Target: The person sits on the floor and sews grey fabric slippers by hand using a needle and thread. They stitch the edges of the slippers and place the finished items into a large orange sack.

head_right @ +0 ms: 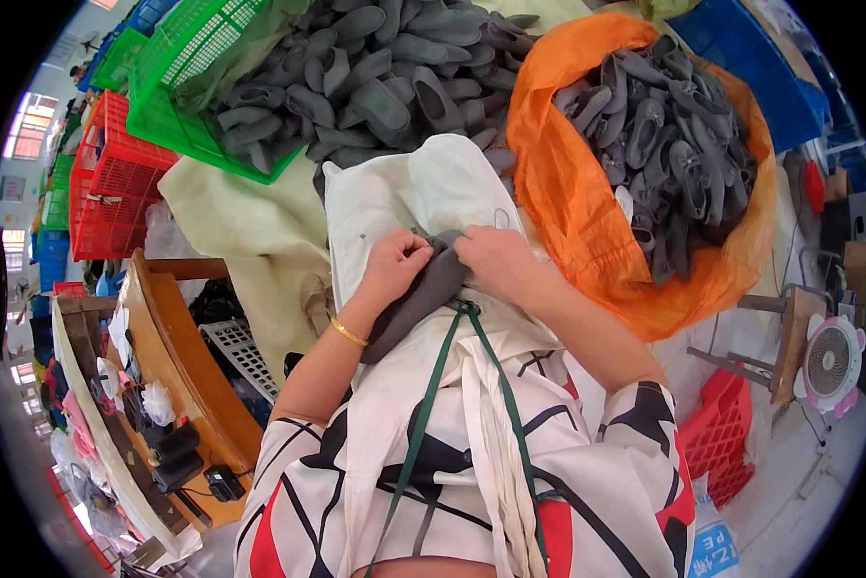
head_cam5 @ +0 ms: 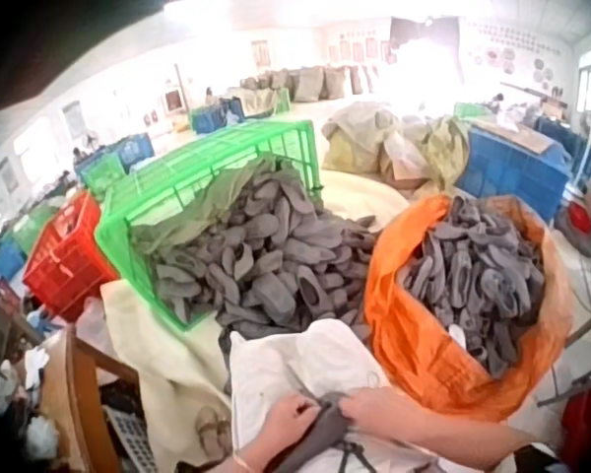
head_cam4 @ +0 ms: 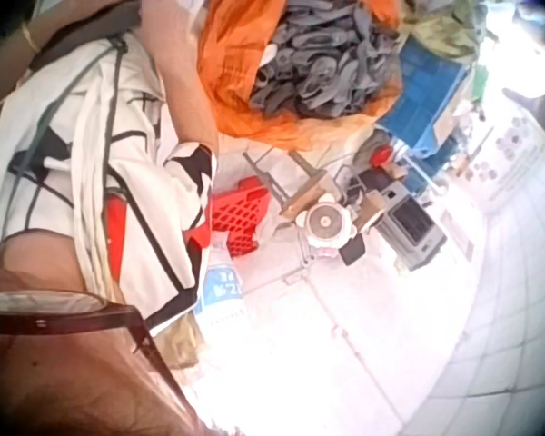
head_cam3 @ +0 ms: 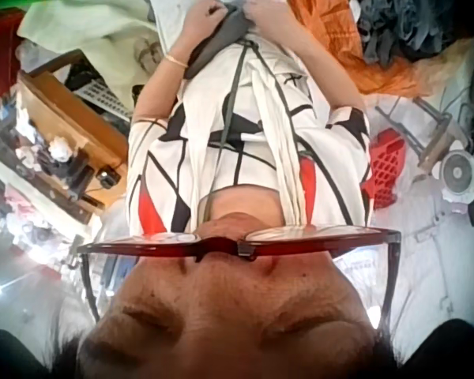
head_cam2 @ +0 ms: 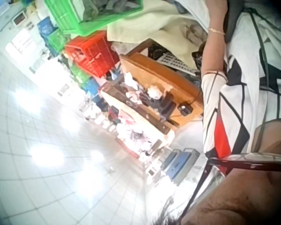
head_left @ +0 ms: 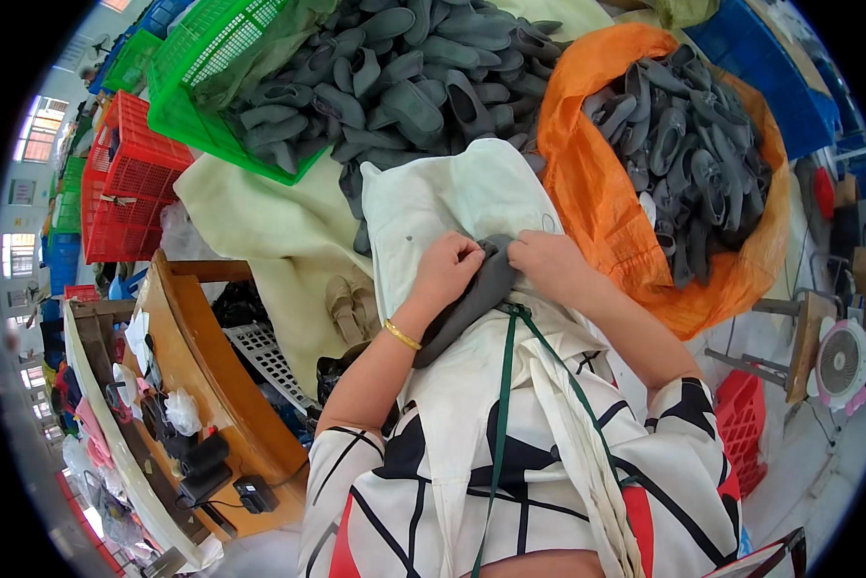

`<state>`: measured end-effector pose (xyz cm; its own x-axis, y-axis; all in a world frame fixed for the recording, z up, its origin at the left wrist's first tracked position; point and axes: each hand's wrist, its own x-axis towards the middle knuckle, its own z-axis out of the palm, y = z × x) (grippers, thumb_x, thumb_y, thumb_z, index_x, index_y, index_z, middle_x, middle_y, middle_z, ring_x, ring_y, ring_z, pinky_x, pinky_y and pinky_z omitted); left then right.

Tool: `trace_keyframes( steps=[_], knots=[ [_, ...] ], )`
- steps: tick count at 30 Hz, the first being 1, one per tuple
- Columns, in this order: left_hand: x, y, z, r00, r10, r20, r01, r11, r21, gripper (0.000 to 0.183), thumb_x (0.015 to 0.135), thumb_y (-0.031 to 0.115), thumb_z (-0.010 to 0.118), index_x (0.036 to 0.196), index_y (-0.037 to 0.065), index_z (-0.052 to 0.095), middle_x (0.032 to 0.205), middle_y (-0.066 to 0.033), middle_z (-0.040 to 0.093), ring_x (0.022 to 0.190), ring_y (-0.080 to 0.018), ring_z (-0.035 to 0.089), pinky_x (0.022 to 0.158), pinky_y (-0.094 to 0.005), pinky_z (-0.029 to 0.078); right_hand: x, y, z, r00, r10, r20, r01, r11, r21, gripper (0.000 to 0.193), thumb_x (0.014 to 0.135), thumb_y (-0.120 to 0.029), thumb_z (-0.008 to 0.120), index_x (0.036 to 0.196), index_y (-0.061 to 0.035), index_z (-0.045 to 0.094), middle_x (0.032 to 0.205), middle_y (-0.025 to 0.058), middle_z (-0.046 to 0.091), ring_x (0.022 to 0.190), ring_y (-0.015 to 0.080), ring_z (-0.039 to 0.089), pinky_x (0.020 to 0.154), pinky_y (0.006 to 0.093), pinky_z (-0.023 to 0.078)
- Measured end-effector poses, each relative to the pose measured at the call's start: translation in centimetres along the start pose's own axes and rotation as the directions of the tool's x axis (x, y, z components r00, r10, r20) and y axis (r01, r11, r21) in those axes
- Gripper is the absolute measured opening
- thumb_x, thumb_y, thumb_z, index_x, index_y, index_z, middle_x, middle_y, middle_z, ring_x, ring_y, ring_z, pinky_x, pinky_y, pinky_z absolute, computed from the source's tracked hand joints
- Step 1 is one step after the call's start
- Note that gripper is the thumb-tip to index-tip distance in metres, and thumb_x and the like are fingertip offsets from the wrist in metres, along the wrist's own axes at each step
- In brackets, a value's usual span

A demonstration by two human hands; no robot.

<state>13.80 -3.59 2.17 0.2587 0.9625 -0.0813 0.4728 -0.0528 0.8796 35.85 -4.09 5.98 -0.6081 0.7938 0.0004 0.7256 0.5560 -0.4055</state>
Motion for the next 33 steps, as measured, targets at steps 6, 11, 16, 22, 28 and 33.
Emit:
trace_keyframes(
  steps=[6, 11, 16, 22, 28, 33],
  knots=[
    [0.1, -2.0, 0.2, 0.996, -0.085, 0.007, 0.085, 0.985, -0.148, 0.016, 0.085, 0.016, 0.07, 0.085, 0.001, 0.068, 0.083, -0.0087, 0.062, 0.074, -0.0185, 0.06, 0.068, -0.031, 0.047, -0.3, -1.7, -1.2, 0.984, 0.143, -0.105, -0.142, 0.99, 0.018, 0.02, 0.086, -0.025, 0.065, 0.093, -0.0073, 0.062, 0.088, 0.0099, 0.062, 0.083, 0.0288, 0.064, 0.062, 0.0405, 0.05],
    [0.4, -3.0, 0.5, 0.984, -0.162, 0.078, 0.178, 0.933, -0.311, 0.017, 0.084, 0.016, 0.071, 0.087, -0.001, 0.069, 0.084, -0.0059, 0.064, 0.075, -0.013, 0.059, 0.069, -0.0276, 0.047, -1.3, -3.8, -1.4, 0.94, 0.226, 0.255, -0.255, 0.963, 0.084, 0.041, 0.082, -0.043, 0.068, 0.088, -0.0031, 0.062, 0.082, 0.015, 0.066, 0.08, 0.0356, 0.065, 0.068, 0.0447, 0.051],
    [0.3, -2.3, 0.5, 0.973, -0.211, 0.094, 0.231, 0.893, -0.386, 0.018, 0.084, 0.015, 0.071, 0.085, -0.002, 0.07, 0.082, -0.004, 0.064, 0.075, -0.0111, 0.059, 0.068, -0.0265, 0.047, -1.4, -3.3, -0.9, 0.827, 0.219, 0.518, -0.344, 0.926, 0.157, 0.033, 0.08, -0.035, 0.067, 0.093, -0.0047, 0.063, 0.084, 0.017, 0.066, 0.084, 0.0361, 0.064, 0.072, 0.0464, 0.049],
    [0.1, -1.5, 0.0, 0.937, -0.308, 0.163, 0.348, 0.823, -0.45, 0.016, 0.085, 0.014, 0.07, 0.084, -0.002, 0.071, 0.079, -0.001, 0.066, 0.072, -0.0081, 0.057, 0.067, -0.0243, 0.046, -3.1, -1.7, -3.3, 0.926, 0.162, 0.34, -0.29, 0.883, 0.369, 0.02, 0.089, -0.013, 0.058, 0.107, -0.0051, 0.056, 0.093, 0.0166, 0.066, 0.086, 0.0359, 0.064, 0.075, 0.0426, 0.05],
    [0.1, -2.0, 0.2, 0.939, -0.296, 0.177, 0.344, 0.77, -0.538, 0.016, 0.086, 0.014, 0.069, 0.087, -0.002, 0.07, 0.078, -0.0001, 0.065, 0.071, -0.007, 0.056, 0.067, -0.0237, 0.046, 0.2, -2.1, -2.8, 0.972, 0.195, 0.135, -0.218, 0.957, 0.19, 0.028, 0.09, -0.033, 0.059, 0.097, -0.0055, 0.063, 0.089, 0.0145, 0.065, 0.085, 0.0343, 0.064, 0.07, 0.0437, 0.049],
    [0.0, -2.1, 0.0, 0.929, -0.315, 0.197, 0.37, 0.747, -0.552, 0.013, 0.089, 0.012, 0.068, 0.091, -0.001, 0.069, 0.082, 0.0, 0.066, 0.074, -0.006, 0.057, 0.069, -0.0214, 0.046, 1.8, -1.6, -1.9, 0.978, 0.167, 0.128, -0.174, 0.983, 0.049, 0.033, 0.089, -0.037, 0.059, 0.08, -0.006, 0.065, 0.081, 0.0113, 0.063, 0.073, 0.0315, 0.064, 0.062, 0.0434, 0.049]
  ],
)
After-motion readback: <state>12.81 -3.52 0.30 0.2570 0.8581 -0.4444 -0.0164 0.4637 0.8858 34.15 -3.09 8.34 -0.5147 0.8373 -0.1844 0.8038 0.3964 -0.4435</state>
